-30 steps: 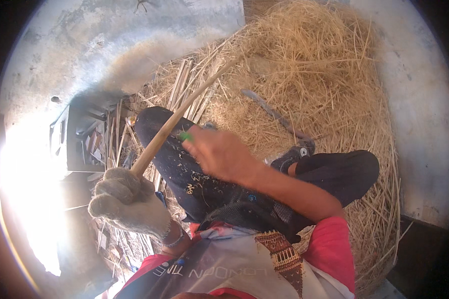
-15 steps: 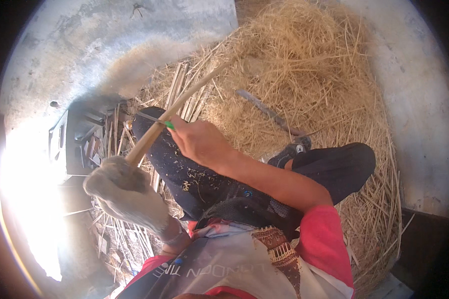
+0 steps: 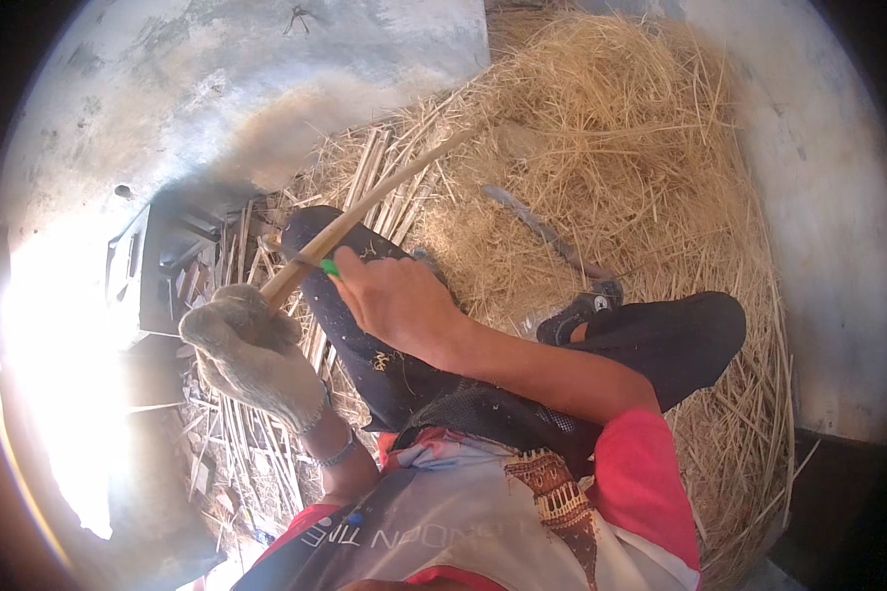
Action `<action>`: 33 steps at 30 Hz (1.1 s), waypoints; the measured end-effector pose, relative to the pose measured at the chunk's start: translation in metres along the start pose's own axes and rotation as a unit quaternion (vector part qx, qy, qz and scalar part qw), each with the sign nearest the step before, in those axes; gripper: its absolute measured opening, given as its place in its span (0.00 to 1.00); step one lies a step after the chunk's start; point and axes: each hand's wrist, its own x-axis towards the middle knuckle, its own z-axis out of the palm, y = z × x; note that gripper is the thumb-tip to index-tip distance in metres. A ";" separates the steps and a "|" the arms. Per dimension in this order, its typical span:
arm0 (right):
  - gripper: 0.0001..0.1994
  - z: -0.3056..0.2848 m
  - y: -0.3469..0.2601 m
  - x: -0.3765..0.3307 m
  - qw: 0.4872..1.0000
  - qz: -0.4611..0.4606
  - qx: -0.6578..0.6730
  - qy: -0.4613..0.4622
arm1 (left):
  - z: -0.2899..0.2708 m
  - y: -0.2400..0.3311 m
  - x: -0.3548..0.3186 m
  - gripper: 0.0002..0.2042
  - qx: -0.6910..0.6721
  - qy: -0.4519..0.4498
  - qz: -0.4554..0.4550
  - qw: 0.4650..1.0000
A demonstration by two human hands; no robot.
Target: The person sits cross-legged on a bed of straw and uses a green-handled knife to peel the outer layer off a long bamboo stick. They hold the stick with a gloved left hand and scrape downwards with the right hand, repeating the motion along the length of the stick.
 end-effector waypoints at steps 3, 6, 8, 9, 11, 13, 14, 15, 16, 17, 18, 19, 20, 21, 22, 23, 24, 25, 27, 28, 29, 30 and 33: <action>0.13 0.016 0.059 -0.001 0.997 0.079 -0.018 0.003 | 0.001 0.000 -0.006 0.26 -0.025 -0.047 0.015 0.998; 0.14 0.010 0.039 0.002 0.995 0.091 -0.028 -0.033 | -0.001 0.000 -0.004 0.26 -0.029 -0.035 0.006 0.999; 0.14 0.009 0.020 -0.001 1.000 0.008 0.019 0.004 | -0.001 0.001 -0.004 0.26 -0.029 -0.035 0.001 0.999; 0.14 0.008 0.013 -0.003 0.999 -0.023 0.034 0.025 | 0.000 0.000 -0.003 0.26 -0.030 -0.035 -0.001 0.999; 0.13 0.013 0.028 -0.001 0.999 0.044 0.030 -0.012 | 0.004 0.001 -0.002 0.24 -0.042 -0.032 0.020 0.998; 0.13 0.015 0.054 0.007 0.996 0.087 0.004 -0.030 | 0.006 0.002 -0.003 0.24 -0.048 -0.023 0.021 0.998; 0.12 0.015 0.060 0.009 0.994 0.107 -0.008 -0.039 | 0.005 0.002 -0.001 0.25 -0.047 -0.015 0.013 0.999; 0.12 0.019 0.059 0.005 0.996 0.084 -0.031 -0.005 | 0.005 0.002 0.000 0.25 -0.047 -0.008 0.005 0.999; 0.13 0.018 0.047 -0.002 0.998 0.063 0.004 -0.010 | 0.000 0.001 -0.003 0.26 -0.042 -0.018 0.004 0.999; 0.13 0.010 0.033 0.002 0.999 0.033 0.033 -0.007 | 0.000 0.001 -0.001 0.26 -0.048 -0.027 0.013 0.998; 0.13 0.007 0.024 0.004 0.998 0.003 0.063 -0.004 | -0.001 0.000 0.000 0.27 -0.052 -0.036 0.021 0.998; 0.13 0.016 0.027 0.002 0.995 -0.054 0.040 0.076 | 0.001 -0.001 -0.003 0.28 -0.035 -0.034 0.042 0.998; 0.13 0.023 0.042 0.001 0.998 -0.014 0.014 0.057 | 0.001 -0.002 -0.004 0.29 -0.038 -0.041 0.050 0.997; 0.13 0.028 0.064 0.006 0.999 0.027 -0.012 0.037 | 0.002 -0.004 -0.005 0.29 -0.041 -0.048 0.057 0.996; 0.13 0.031 0.081 0.011 0.997 0.067 -0.042 0.019 | 0.003 -0.004 -0.004 0.29 -0.048 -0.056 0.064 0.995; 0.13 0.033 0.085 0.014 0.998 0.061 -0.023 -0.005 | -0.001 0.000 -0.001 0.28 -0.037 -0.068 0.043 0.996; 0.13 0.035 0.085 0.011 0.998 0.065 -0.024 -0.001 | 0.000 -0.001 -0.002 0.28 -0.041 -0.038 0.022 0.998; 0.13 0.030 0.070 0.013 0.998 0.066 -0.025 0.004 | 0.001 -0.003 0.001 0.28 -0.043 -0.005 0.004 0.999; 0.13 0.022 0.047 0.018 0.995 0.093 0.012 -0.031 | 0.000 -0.006 0.003 0.27 -0.036 0.006 0.017 0.999; 0.13 0.025 0.045 0.013 0.998 0.060 0.025 -0.007 | -0.001 -0.006 0.003 0.27 -0.040 -0.006 0.018 0.999; 0.14 0.029 0.046 0.007 0.999 0.027 0.038 0.017 | -0.002 -0.007 0.002 0.26 -0.045 -0.018 0.019 0.999; 0.14 0.032 0.049 0.004 0.998 -0.006 0.051 0.041 | -0.003 -0.007 0.002 0.26 -0.049 -0.030 0.020 0.998; 0.11 0.032 0.054 -0.003 0.994 -0.038 0.057 0.086 | -0.004 -0.007 0.002 0.25 -0.062 -0.009 0.003 0.998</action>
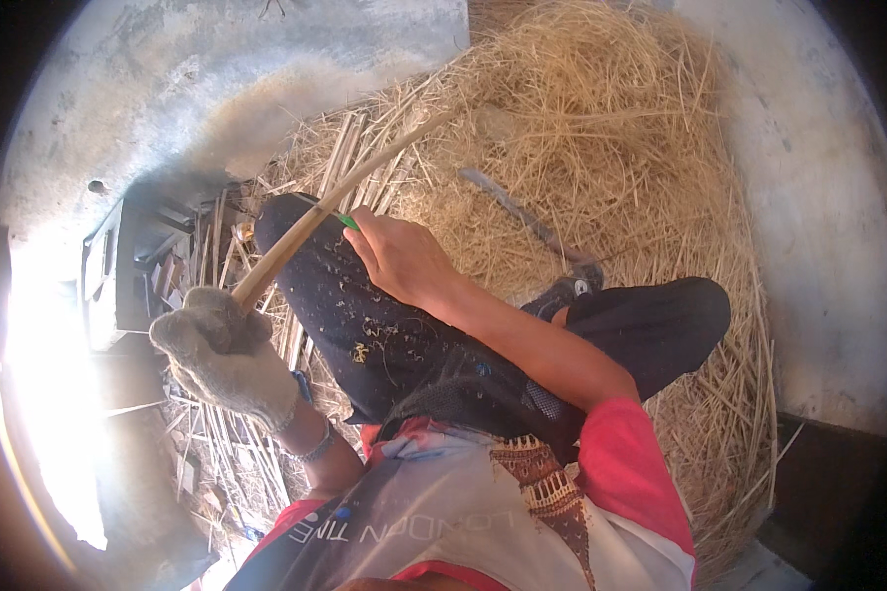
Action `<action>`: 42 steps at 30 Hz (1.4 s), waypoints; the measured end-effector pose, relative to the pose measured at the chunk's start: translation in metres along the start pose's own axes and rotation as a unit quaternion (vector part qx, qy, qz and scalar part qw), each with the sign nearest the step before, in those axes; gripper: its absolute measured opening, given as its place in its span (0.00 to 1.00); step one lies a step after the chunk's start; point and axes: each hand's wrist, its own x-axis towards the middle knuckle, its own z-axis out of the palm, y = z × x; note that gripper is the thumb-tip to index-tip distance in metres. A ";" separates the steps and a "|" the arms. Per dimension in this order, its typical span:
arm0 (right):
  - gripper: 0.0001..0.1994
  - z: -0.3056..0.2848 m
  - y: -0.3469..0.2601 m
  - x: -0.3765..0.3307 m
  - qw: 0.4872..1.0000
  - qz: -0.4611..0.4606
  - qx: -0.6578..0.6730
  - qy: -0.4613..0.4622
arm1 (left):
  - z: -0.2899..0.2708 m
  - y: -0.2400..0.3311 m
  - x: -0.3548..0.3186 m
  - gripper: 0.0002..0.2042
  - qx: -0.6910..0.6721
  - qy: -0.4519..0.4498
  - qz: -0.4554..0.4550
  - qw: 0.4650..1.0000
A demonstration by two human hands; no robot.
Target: The person sits cross-legged on a bed of straw and uses a green-handled knife to peel the outer layer off a long bamboo stick. They hold the stick with a gloved left hand and scrape downwards with the right hand, repeating the motion along the length of the stick.
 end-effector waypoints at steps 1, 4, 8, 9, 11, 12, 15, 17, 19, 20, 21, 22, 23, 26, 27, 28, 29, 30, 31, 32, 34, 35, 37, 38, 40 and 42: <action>0.11 -0.001 0.001 -0.002 1.000 -0.009 0.003 0.011 | 0.000 0.001 -0.001 0.25 -0.002 -0.016 0.011 1.000; 0.11 0.000 0.010 -0.004 0.996 0.084 -0.037 -0.021 | 0.004 -0.002 -0.009 0.27 0.006 -0.066 0.062 0.996; 0.11 -0.003 0.021 0.003 0.991 0.063 -0.112 -0.027 | 0.003 0.001 -0.003 0.25 0.001 -0.063 0.054 0.997; 0.11 -0.006 0.014 0.002 0.990 0.054 -0.121 -0.045 | 0.003 0.000 -0.006 0.25 0.007 -0.046 0.054 0.997; 0.10 -0.012 -0.002 0.010 0.987 0.030 -0.138 -0.069 | 0.005 -0.002 -0.004 0.24 0.014 -0.014 0.065 0.998; 0.11 -0.010 0.000 0.009 0.993 -0.029 -0.114 -0.006 | 0.010 -0.001 -0.008 0.23 0.011 0.007 0.062 0.998; 0.11 -0.008 0.097 0.004 0.950 0.233 -0.155 -0.135 | 0.009 -0.001 -0.007 0.22 -0.009 -0.065 0.064 0.996; 0.10 -0.003 0.091 0.009 0.954 0.243 -0.131 -0.115 | 0.012 -0.001 -0.007 0.22 0.034 -0.086 0.122 0.988; 0.10 -0.001 0.072 0.003 0.972 0.191 -0.109 -0.082 | 0.014 -0.005 -0.018 0.21 0.000 -0.081 0.123 0.989; 0.09 -0.001 0.050 0.008 0.986 0.131 -0.094 -0.048 | 0.012 -0.005 -0.020 0.22 0.002 -0.091 0.121 0.989; 0.09 -0.002 0.036 0.015 0.995 0.065 -0.077 -0.010 | 0.011 -0.006 -0.018 0.22 0.001 -0.087 0.122 0.989; 0.06 -0.003 0.032 0.017 0.996 0.061 -0.069 0.006 | 0.010 -0.006 -0.017 0.22 0.001 -0.088 0.123 0.988; 0.08 0.008 0.077 0.012 0.981 0.125 -0.142 -0.040 | 0.012 -0.005 -0.016 0.22 -0.006 -0.092 0.123 0.988; 0.11 -0.012 0.230 -0.036 0.879 0.425 -0.199 -0.088 | 0.016 -0.001 -0.019 0.23 -0.014 -0.164 0.155 0.974; 0.13 -0.022 0.264 -0.054 0.877 0.394 -0.265 -0.075 | 0.014 -0.003 -0.016 0.23 -0.042 -0.207 0.182 0.960; 0.15 -0.026 0.259 -0.066 0.868 0.363 -0.328 -0.082 | 0.010 -0.005 -0.023 0.24 -0.006 -0.189 0.170 0.967; 0.15 -0.024 0.256 -0.068 0.879 0.353 -0.313 -0.070 | 0.009 -0.008 -0.022 0.24 -0.007 -0.200 0.175 0.964; 0.15 -0.023 0.255 -0.068 0.888 0.345 -0.299 -0.057 | 0.012 -0.008 -0.018 0.24 -0.010 -0.212 0.179 0.961; 0.15 -0.023 0.233 -0.059 0.898 0.335 -0.281 -0.049 | 0.011 -0.007 -0.015 0.25 -0.006 -0.222 0.181 0.958; 0.17 -0.027 0.208 -0.045 0.905 0.350 -0.235 -0.059 | 0.006 -0.008 -0.013 0.24 0.010 -0.227 0.165 0.960; 0.21 -0.039 0.142 -0.007 0.913 0.378 -0.132 -0.080 | -0.001 -0.010 -0.009 0.23 -0.005 -0.201 0.168 0.965; 0.19 -0.047 0.104 0.006 0.926 0.359 -0.072 -0.095 | -0.001 -0.012 -0.008 0.23 -0.018 -0.186 0.171 0.967; 0.15 -0.058 0.034 0.008 0.967 0.232 -0.010 -0.102 | 0.005 -0.011 -0.005 0.22 -0.058 -0.165 0.149 0.973; 0.13 -0.059 0.009 0.004 0.988 0.122 -0.009 -0.095 | 0.005 -0.009 -0.003 0.22 -0.071 -0.165 0.138 0.974; 0.12 -0.049 -0.018 -0.002 0.999 0.018 -0.003 -0.042 | 0.009 -0.010 -0.003 0.21 -0.110 -0.155 0.140 0.972; 0.09 -0.040 -0.022 -0.001 1.000 -0.004 -0.020 -0.015 | 0.007 -0.010 -0.004 0.21 -0.096 -0.155 0.133 0.974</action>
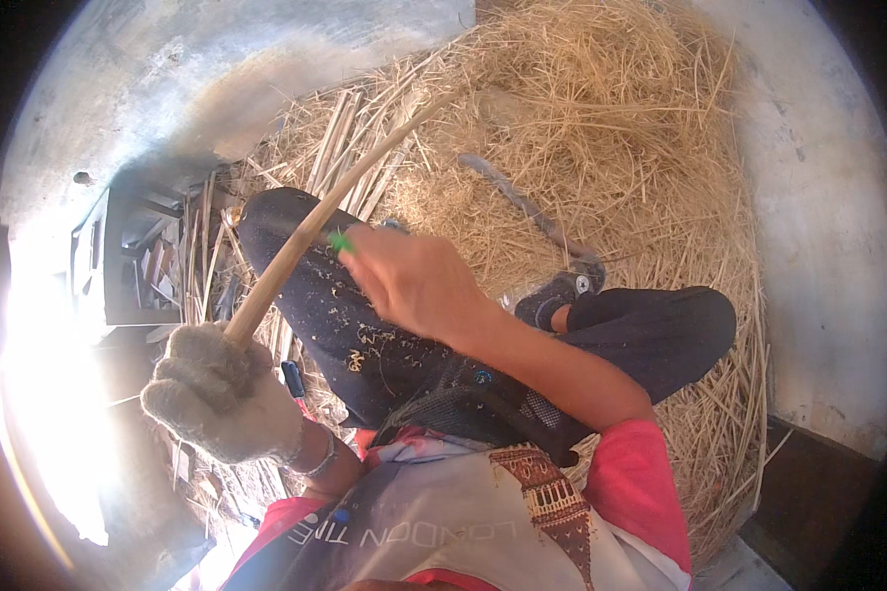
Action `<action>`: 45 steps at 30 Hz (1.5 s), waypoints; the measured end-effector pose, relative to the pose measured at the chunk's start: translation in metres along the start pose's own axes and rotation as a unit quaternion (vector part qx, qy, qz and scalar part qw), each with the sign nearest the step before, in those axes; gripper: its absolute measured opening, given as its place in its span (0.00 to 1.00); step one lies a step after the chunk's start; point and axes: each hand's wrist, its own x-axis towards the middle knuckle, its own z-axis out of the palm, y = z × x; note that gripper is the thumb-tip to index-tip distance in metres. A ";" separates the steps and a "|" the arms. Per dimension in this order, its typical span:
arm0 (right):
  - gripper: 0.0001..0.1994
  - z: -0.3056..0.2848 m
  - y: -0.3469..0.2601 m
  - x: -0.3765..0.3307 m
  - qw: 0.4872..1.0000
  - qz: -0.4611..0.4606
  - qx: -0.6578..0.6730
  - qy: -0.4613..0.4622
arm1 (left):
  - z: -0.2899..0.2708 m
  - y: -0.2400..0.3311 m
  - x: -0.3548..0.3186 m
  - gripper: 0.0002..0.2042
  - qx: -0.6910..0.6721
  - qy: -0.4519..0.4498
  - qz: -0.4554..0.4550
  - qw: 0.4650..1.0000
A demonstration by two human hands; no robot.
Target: The person sits cross-legged on a bed of straw and uses a green-handled knife to peel the outer layer off a long bamboo stick. They hold the stick with a gloved left hand and scrape downwards with the right hand, repeating the motion along the length of the stick.
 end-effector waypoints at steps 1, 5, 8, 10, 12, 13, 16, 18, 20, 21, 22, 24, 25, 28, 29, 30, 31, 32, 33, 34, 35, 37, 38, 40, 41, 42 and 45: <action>0.10 0.008 0.017 0.000 0.997 0.067 -0.021 -0.019 | 0.000 0.001 -0.001 0.21 0.005 -0.003 -0.004 1.000; 0.10 0.019 0.047 0.010 0.989 0.127 -0.063 -0.044 | 0.003 0.007 -0.005 0.21 0.044 0.078 -0.067 0.994; 0.10 0.020 0.024 0.008 0.999 0.015 -0.031 0.005 | 0.005 0.005 -0.005 0.22 0.066 0.069 -0.043 0.995; 0.10 0.035 0.058 0.005 0.995 0.086 -0.049 -0.017 | 0.005 0.008 -0.009 0.22 0.081 0.052 -0.044 0.994; 0.11 0.041 0.098 0.014 0.968 0.223 -0.068 -0.092 | 0.010 0.011 -0.008 0.22 0.102 0.045 -0.037 0.993; 0.11 0.037 0.099 0.015 0.968 0.216 -0.071 -0.102 | 0.012 0.011 -0.006 0.23 0.112 0.042 -0.029 0.992; 0.09 0.035 0.093 0.011 0.991 0.099 -0.077 -0.043 | 0.013 0.013 -0.011 0.23 0.103 0.034 -0.045 0.993; 0.08 0.040 0.079 0.011 0.997 0.040 -0.061 0.009 | 0.013 0.011 -0.011 0.23 0.089 0.066 -0.053 0.992; 0.08 0.044 0.102 0.014 0.974 0.197 -0.046 -0.098 | 0.014 0.009 -0.009 0.23 0.161 0.059 -0.007 0.985; 0.10 0.047 0.144 0.010 0.962 0.217 -0.146 -0.080 | 0.016 0.008 -0.008 0.23 0.237 0.035 0.040 0.970; 0.11 0.047 0.182 0.001 0.939 0.234 -0.246 -0.058 | 0.018 0.007 -0.007 0.23 0.230 0.010 0.051 0.972; 0.14 0.050 0.222 -0.018 0.938 0.257 -0.228 -0.041 | 0.017 0.009 -0.008 0.23 0.145 -0.038 0.037 0.988; 0.15 0.057 0.221 -0.018 0.941 0.265 -0.207 -0.042 | 0.013 0.020 -0.008 0.23 0.077 -0.062 0.007 0.995; 0.14 0.046 0.167 -0.006 0.927 0.355 -0.105 -0.049 | -0.008 0.004 -0.014 0.24 0.058 -0.099 -0.003 0.993; 0.14 0.040 0.150 -0.003 0.941 0.330 -0.070 -0.019 | -0.011 0.003 -0.013 0.24 0.055 -0.121 0.008 0.991; 0.14 0.035 0.134 0.000 0.953 0.302 -0.032 0.011 | -0.008 0.004 -0.014 0.24 0.118 -0.065 0.027 0.991; 0.13 0.031 0.124 0.002 0.960 0.275 0.003 0.044 | -0.012 0.002 -0.013 0.24 0.091 -0.078 0.022 0.993; 0.13 0.031 0.114 0.007 0.972 0.233 0.004 0.035 | -0.019 0.000 -0.009 0.24 0.066 -0.089 0.019 0.994; 0.12 0.032 0.106 0.011 0.982 0.190 0.005 0.026 | -0.024 -0.001 -0.006 0.25 0.042 -0.100 0.016 0.994; 0.12 0.036 0.102 0.013 0.989 0.145 0.006 0.015 | -0.024 0.000 -0.004 0.24 0.060 -0.131 0.034 0.989; 0.13 0.042 0.129 0.011 0.985 0.161 -0.068 0.011 | -0.020 -0.002 -0.002 0.24 0.066 -0.165 0.049 0.983; 0.16 0.058 0.215 0.000 0.959 0.192 -0.207 0.003 | -0.007 -0.002 0.003 0.24 0.066 -0.222 0.076 0.970; 0.16 0.045 0.242 -0.015 0.944 0.220 -0.243 -0.029 | -0.005 -0.001 0.005 0.24 0.061 -0.226 0.075 0.969; 0.17 0.031 0.249 -0.013 0.923 0.294 -0.243 -0.048 | -0.008 -0.006 0.003 0.24 0.066 -0.224 0.075 0.969; 0.17 0.030 0.224 -0.002 0.918 0.336 -0.204 -0.049 | -0.014 -0.005 0.003 0.24 0.076 -0.220 0.079 0.969; 0.17 0.023 0.204 0.004 0.908 0.379 -0.172 -0.052 | -0.019 -0.004 0.002 0.24 0.075 -0.221 0.079 0.969; 0.16 0.030 0.178 0.006 0.961 0.257 -0.093 -0.027 | -0.028 -0.010 0.001 0.24 0.077 -0.216 0.084 0.970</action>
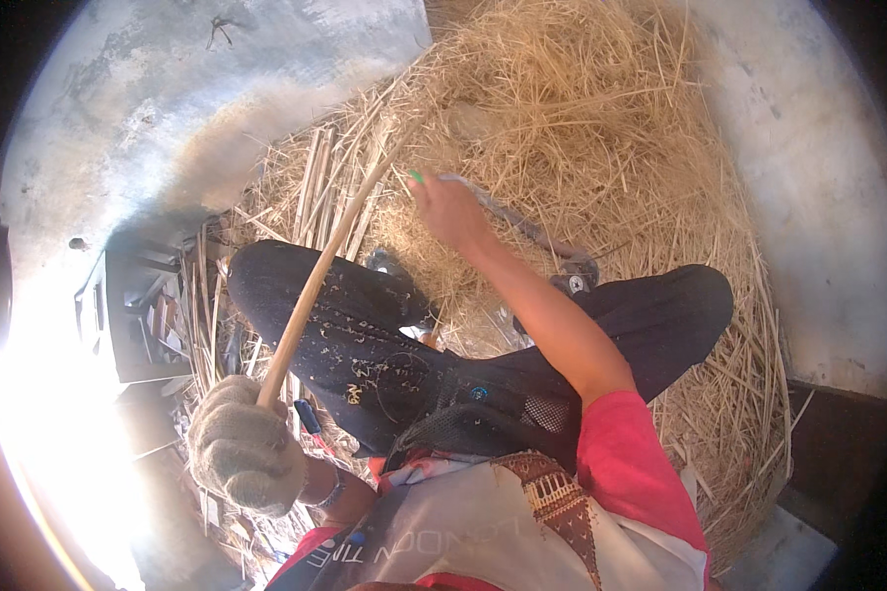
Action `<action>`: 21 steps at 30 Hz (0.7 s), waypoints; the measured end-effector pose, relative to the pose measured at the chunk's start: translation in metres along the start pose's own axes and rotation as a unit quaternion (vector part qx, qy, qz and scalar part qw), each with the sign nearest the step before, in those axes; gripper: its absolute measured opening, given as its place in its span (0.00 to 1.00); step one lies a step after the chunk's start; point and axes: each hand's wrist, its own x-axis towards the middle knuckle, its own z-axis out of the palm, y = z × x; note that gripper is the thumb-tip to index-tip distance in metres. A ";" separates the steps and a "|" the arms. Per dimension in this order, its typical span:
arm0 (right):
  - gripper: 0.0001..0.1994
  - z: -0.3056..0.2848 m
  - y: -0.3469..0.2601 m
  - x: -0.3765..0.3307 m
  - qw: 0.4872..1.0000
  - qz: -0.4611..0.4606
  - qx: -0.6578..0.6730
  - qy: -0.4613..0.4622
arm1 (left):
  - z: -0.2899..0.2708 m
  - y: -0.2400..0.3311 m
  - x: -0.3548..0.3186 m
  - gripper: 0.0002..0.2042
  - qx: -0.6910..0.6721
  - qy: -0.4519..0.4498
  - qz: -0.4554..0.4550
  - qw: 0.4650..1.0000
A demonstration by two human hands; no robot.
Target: The person sits cross-legged on a bed of straw and uses a green-handled knife to peel the outer layer off a long bamboo stick. They hold the stick with a gloved left hand and scrape downwards with the right hand, repeating the motion along the length of the stick.
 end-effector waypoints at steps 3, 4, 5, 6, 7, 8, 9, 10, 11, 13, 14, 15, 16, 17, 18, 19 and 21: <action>0.16 0.004 -0.014 -0.004 0.993 -0.116 0.006 0.023 | -0.006 -0.003 -0.004 0.24 0.026 -0.009 0.011 1.000; 0.15 0.004 -0.011 -0.001 0.995 -0.093 -0.024 0.019 | -0.005 -0.002 -0.005 0.24 0.046 -0.016 0.021 0.999; 0.14 0.005 -0.007 0.004 0.996 -0.070 -0.054 0.015 | -0.007 -0.001 -0.006 0.24 0.074 -0.025 0.033 0.996; 0.13 0.007 -0.004 0.008 0.995 -0.048 -0.084 0.011 | -0.007 -0.001 -0.007 0.24 0.126 -0.029 0.053 0.990; 0.13 0.011 -0.009 0.014 0.993 -0.038 -0.114 0.005 | -0.007 0.000 -0.007 0.24 0.124 -0.042 0.064 0.989; 0.13 0.016 -0.018 0.015 0.989 -0.028 -0.148 -0.006 | -0.012 -0.001 -0.003 0.24 0.080 -0.061 0.063 0.993; 0.12 0.018 -0.022 0.016 0.983 -0.018 -0.181 -0.017 | -0.015 -0.004 0.005 0.25 -0.057 -0.085 0.040 0.994; 0.13 0.020 0.017 0.024 0.975 0.085 -0.190 -0.082 | -0.007 -0.002 0.012 0.25 -0.073 -0.099 0.042 0.992; 0.14 0.022 0.073 0.023 0.952 0.191 -0.190 -0.142 | 0.004 0.004 0.019 0.25 -0.090 -0.117 0.046 0.988; 0.15 0.020 0.122 0.012 0.928 0.265 -0.208 -0.158 | 0.006 0.007 0.028 0.24 -0.060 -0.139 0.058 0.987; 0.17 0.024 0.157 -0.002 0.939 0.224 -0.244 -0.091 | 0.005 0.009 0.028 0.23 -0.069 -0.127 0.067 0.987; 0.19 0.027 0.190 -0.008 0.942 0.183 -0.280 -0.022 | 0.004 0.007 0.031 0.23 -0.081 -0.116 0.078 0.987; 0.20 0.030 0.188 -0.019 0.946 0.215 -0.241 -0.022 | 0.001 0.000 0.017 0.22 -0.081 -0.106 0.060 0.989; 0.21 0.032 0.159 -0.019 0.951 0.240 -0.194 -0.024 | -0.002 0.001 0.023 0.20 -0.081 -0.159 0.081 0.980; 0.23 0.025 0.128 -0.018 0.952 0.266 -0.149 -0.021 | 0.001 0.002 0.026 0.19 -0.070 -0.201 0.104 0.971; 0.23 0.013 0.102 -0.025 0.963 0.250 -0.090 -0.056 | 0.008 0.009 0.030 0.19 -0.061 -0.250 0.123 0.959; 0.24 -0.031 0.059 -0.030 0.971 0.217 0.022 -0.101 | 0.016 0.017 0.036 0.13 -0.070 -0.329 0.136 0.932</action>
